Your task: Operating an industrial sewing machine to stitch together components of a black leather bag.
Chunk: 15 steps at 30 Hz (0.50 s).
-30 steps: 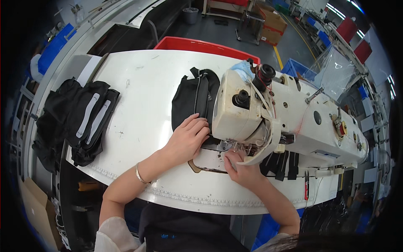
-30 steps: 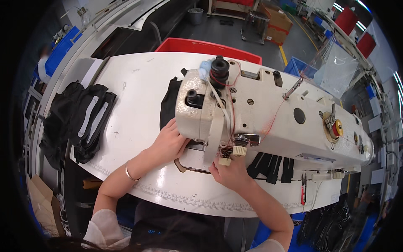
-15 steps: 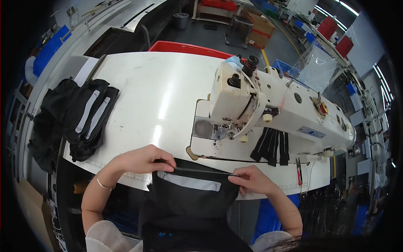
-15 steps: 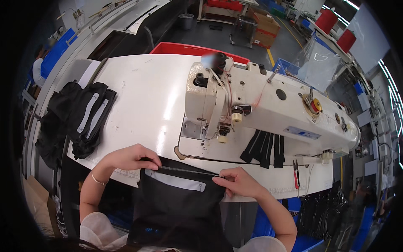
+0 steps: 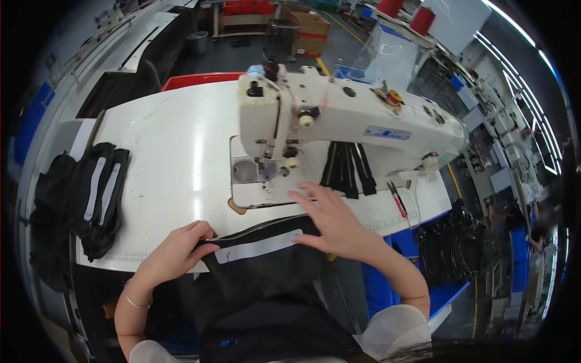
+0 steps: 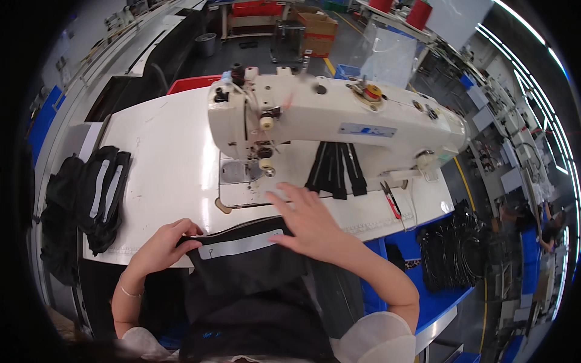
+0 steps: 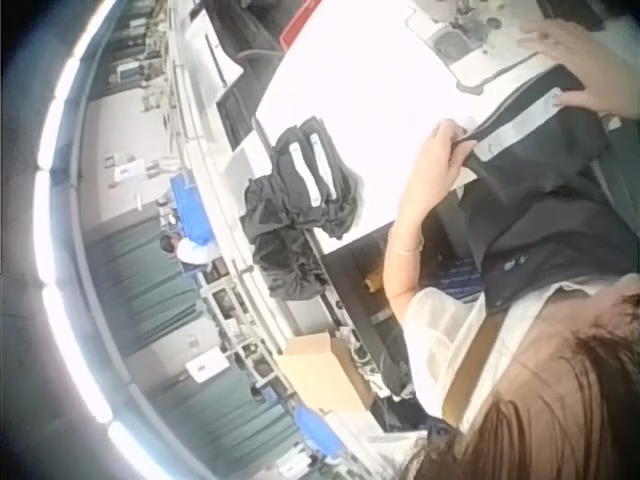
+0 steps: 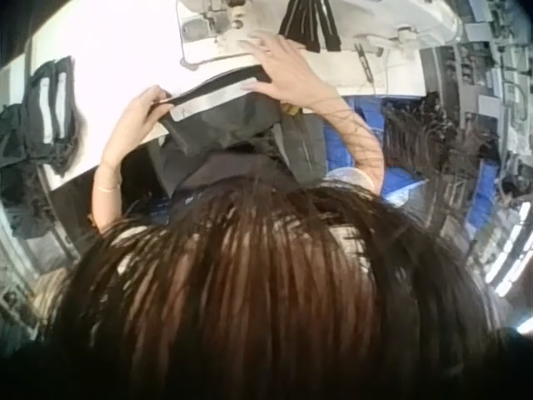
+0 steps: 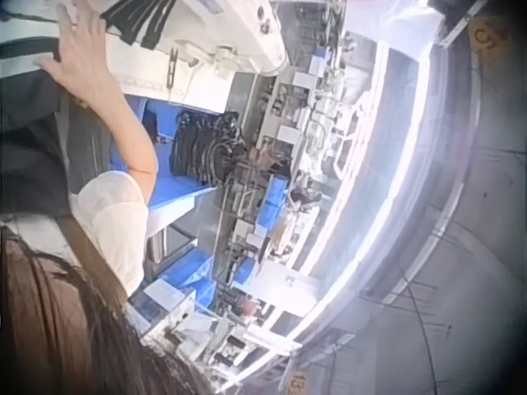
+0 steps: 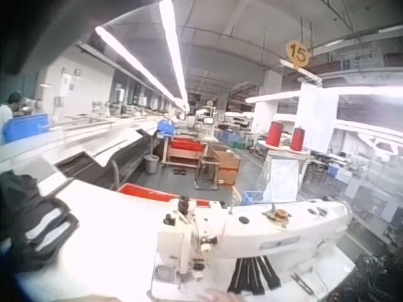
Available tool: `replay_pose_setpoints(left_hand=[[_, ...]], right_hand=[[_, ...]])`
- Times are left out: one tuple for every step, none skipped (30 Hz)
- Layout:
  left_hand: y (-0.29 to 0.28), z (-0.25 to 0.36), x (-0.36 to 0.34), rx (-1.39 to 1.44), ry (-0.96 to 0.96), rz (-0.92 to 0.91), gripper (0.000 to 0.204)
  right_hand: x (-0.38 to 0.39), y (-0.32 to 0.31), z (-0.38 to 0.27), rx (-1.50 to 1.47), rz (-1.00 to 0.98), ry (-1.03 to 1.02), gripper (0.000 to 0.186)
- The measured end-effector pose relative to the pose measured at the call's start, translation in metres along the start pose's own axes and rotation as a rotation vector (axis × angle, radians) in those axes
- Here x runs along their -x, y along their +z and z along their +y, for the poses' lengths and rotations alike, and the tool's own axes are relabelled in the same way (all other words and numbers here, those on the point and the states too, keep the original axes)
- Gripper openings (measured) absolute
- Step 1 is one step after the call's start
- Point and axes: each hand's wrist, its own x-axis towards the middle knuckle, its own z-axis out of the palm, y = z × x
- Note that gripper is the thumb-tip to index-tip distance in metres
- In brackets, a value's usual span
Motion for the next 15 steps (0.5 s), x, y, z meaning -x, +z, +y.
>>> replay_pose_setpoints(left_hand=[[-0.003,0.014,-0.002,-0.016,0.011,-0.045,0.018],[-0.005,0.031,-0.005,-0.1,0.053,-0.046,0.019],[-0.006,0.047,-0.012,-0.176,0.119,-0.055,0.021],[-0.01,0.061,-0.013,-0.246,0.226,-0.024,0.021],[-0.016,0.073,-0.01,-0.312,0.327,0.013,0.022],[-0.025,0.086,-0.003,-0.351,0.315,0.013,0.021],[-0.035,0.097,0.011,-0.41,0.275,0.033,0.021],[-0.036,0.099,0.014,-0.428,0.287,0.146,0.023],[-0.034,0.1,0.014,-0.439,0.292,0.257,0.026],[-0.036,0.097,0.011,-0.449,0.362,0.273,0.028],[-0.036,0.094,0.006,-0.373,0.364,0.258,0.027],[-0.029,0.094,0.001,-0.284,0.329,0.214,0.026],[-0.023,0.094,-0.006,-0.201,0.284,0.17,0.026],[-0.007,0.094,-0.016,-0.207,0.363,0.254,0.028],[0.011,0.092,-0.025,-0.207,0.442,0.341,0.031]], right_hand=[[-0.006,-0.001,-0.01,-0.025,0.013,-0.09,0.078],[-0.011,0.008,-0.014,-0.153,-0.032,-0.138,0.076],[-0.016,0.017,-0.014,-0.273,-0.066,-0.166,0.075],[-0.027,0.026,-0.013,-0.276,-0.128,-0.173,0.065],[-0.037,0.032,-0.012,-0.288,-0.191,-0.186,0.056],[-0.047,0.03,-0.017,-0.405,-0.236,-0.156,0.044],[-0.059,0.023,-0.029,-0.535,-0.279,-0.167,0.035],[-0.055,0.023,-0.035,-0.618,-0.148,-0.214,0.032],[-0.046,0.024,-0.04,-0.699,-0.018,-0.265,0.031],[-0.031,0.016,-0.046,-0.838,-0.034,-0.207,0.028],[-0.013,0.013,-0.048,-0.879,-0.019,-0.18,0.028],[0.006,0.018,-0.051,-0.874,0.016,-0.134,0.029],[0.024,0.026,-0.052,-0.872,0.048,-0.093,0.029],[0.047,0.039,-0.048,-0.875,0.139,-0.078,0.029],[0.071,0.022,-0.04,-0.875,0.094,0.156,0.029]])
